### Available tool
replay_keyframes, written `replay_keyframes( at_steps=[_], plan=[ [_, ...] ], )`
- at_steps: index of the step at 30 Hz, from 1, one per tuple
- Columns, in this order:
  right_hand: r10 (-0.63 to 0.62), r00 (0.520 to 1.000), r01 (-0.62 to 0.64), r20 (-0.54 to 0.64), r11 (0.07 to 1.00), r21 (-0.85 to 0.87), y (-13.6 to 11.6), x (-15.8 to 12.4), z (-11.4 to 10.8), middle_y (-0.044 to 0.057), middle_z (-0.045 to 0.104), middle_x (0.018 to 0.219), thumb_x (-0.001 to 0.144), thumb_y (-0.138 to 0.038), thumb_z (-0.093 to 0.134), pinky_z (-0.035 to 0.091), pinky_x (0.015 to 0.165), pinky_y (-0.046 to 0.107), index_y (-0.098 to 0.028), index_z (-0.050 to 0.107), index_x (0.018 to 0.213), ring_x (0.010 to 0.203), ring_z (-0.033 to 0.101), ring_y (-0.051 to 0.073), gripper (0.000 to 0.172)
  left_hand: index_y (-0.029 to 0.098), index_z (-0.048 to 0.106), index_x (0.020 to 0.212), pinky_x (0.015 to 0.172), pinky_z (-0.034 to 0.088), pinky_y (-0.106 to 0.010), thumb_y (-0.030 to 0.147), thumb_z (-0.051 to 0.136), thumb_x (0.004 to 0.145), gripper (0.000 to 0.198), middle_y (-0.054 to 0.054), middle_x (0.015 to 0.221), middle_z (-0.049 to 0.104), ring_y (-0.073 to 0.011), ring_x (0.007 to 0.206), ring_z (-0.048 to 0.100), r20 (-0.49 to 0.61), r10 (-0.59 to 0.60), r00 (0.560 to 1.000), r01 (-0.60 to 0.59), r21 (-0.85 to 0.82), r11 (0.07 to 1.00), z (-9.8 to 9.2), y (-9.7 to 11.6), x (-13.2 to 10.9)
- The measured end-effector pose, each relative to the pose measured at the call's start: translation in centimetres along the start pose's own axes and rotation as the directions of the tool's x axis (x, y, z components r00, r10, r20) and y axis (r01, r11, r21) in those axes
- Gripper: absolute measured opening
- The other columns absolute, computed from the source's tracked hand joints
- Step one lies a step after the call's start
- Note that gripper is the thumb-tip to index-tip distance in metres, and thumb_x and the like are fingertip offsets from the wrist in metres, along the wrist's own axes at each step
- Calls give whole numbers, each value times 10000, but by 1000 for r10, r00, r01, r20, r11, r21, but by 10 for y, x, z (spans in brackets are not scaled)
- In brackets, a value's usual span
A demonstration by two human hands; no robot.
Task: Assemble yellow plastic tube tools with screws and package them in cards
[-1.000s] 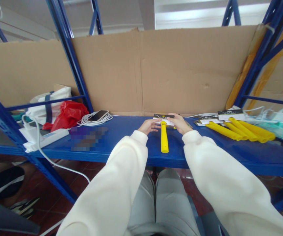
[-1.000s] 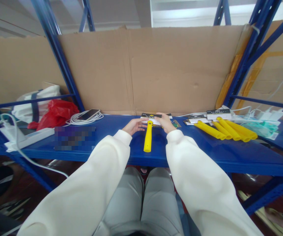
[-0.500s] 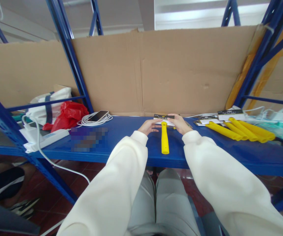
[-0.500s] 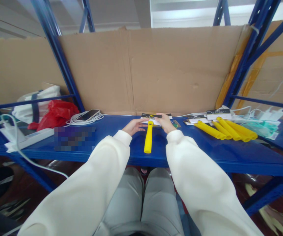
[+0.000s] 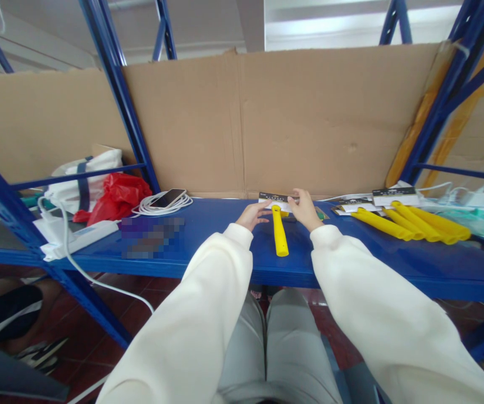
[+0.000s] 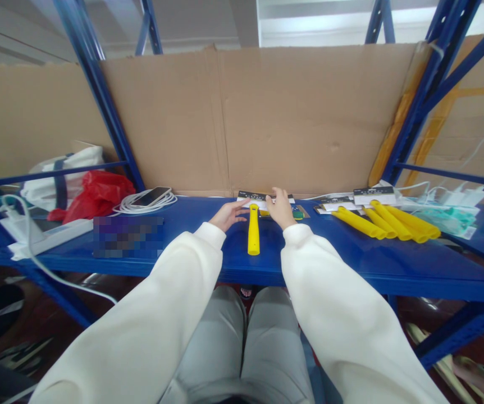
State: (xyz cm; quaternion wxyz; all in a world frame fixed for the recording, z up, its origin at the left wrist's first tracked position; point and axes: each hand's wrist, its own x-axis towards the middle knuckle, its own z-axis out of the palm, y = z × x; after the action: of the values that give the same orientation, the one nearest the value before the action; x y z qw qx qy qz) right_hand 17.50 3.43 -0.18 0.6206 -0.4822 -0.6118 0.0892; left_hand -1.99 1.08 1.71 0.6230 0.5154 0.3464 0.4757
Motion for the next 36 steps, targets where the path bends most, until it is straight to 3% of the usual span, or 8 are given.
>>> replay_keyframes(
  at_steps=[4, 7, 10, 15, 22, 27, 32, 36],
  plan=[
    [26, 996, -17, 85, 994, -107, -13, -7, -3, 65, 698, 822, 816, -390, 697, 533, 920, 413, -221, 666, 950, 873, 684, 248, 218, 180, 740, 1013, 658, 443, -227, 275, 751, 771, 261, -114, 1241, 717, -255, 1172, 634, -45, 18, 999, -19, -3, 1000, 0, 0, 1],
    [111, 968, -88, 227, 990, -109, -20, -13, -1, 25, 670, 692, 804, -473, 731, 561, 698, 336, -216, 661, 988, 657, 661, 205, 323, 185, 712, 1137, 669, 436, -230, 255, 703, 795, 349, -109, 1250, 713, -256, 1235, 600, -60, 15, 998, -14, 25, 1000, 1, 1, 0],
    [169, 908, -159, 383, 986, -59, -23, -18, 2, 9, 673, 730, 782, -455, 777, 527, 558, 264, -207, 617, 1110, 554, 613, 145, 441, 186, 665, 1254, 710, 448, -241, 250, 671, 814, 445, -109, 1283, 699, -255, 1275, 575, -51, 6, 999, -3, 65, 998, 2, 1, -1],
    [177, 826, -203, 535, 979, -12, -26, -23, 4, 25, 668, 949, 781, -335, 788, 572, 644, 261, -214, 536, 1212, 684, 640, 117, 513, 186, 584, 1379, 788, 470, -265, 257, 652, 837, 551, -118, 1325, 679, -256, 1314, 551, -16, -17, 1000, 18, 117, 993, 2, 2, -2],
    [162, 822, -212, 546, 977, 30, -29, -24, 6, 18, 668, 964, 806, -115, 641, 598, 739, 294, -206, 616, 1044, 726, 662, 119, 257, 218, 578, 1388, 831, 472, -273, 269, 611, 875, 517, -101, 1462, 591, -251, 1367, 518, 52, -29, 998, 21, 159, 987, 3, 1, -3],
    [231, 796, -255, 560, 966, -37, -37, -28, 5, 58, 714, 1012, 851, -84, 559, 593, 640, 273, -202, 642, 1209, 585, 641, 100, 386, 216, 662, 1271, 894, 476, -302, 313, 626, 885, 399, -101, 1480, 578, -268, 1411, 475, 104, -22, 994, 6, 149, 989, 2, 0, -3],
    [134, 844, -12, 520, 973, -230, -41, -26, 3, 108, 725, 1183, 787, -69, 592, 603, 762, 311, -168, 644, 1317, 743, 707, 158, 541, 207, 722, 1130, 899, 491, -309, 310, 684, 846, 305, -108, 1463, 592, -290, 1391, 501, 77, -9, 997, -3, 159, 987, 2, 0, -5],
    [48, 920, 147, 390, 878, -455, -36, -13, -13, 102, 734, 1207, 754, -116, 633, 565, 919, 345, -184, 711, 1247, 1006, 715, 244, 504, 179, 740, 1025, 844, 511, -299, 283, 688, 832, 226, -140, 1399, 638, -294, 1322, 568, 18, 17, 1000, -20, 165, 986, 2, 1, -6]
  ],
)
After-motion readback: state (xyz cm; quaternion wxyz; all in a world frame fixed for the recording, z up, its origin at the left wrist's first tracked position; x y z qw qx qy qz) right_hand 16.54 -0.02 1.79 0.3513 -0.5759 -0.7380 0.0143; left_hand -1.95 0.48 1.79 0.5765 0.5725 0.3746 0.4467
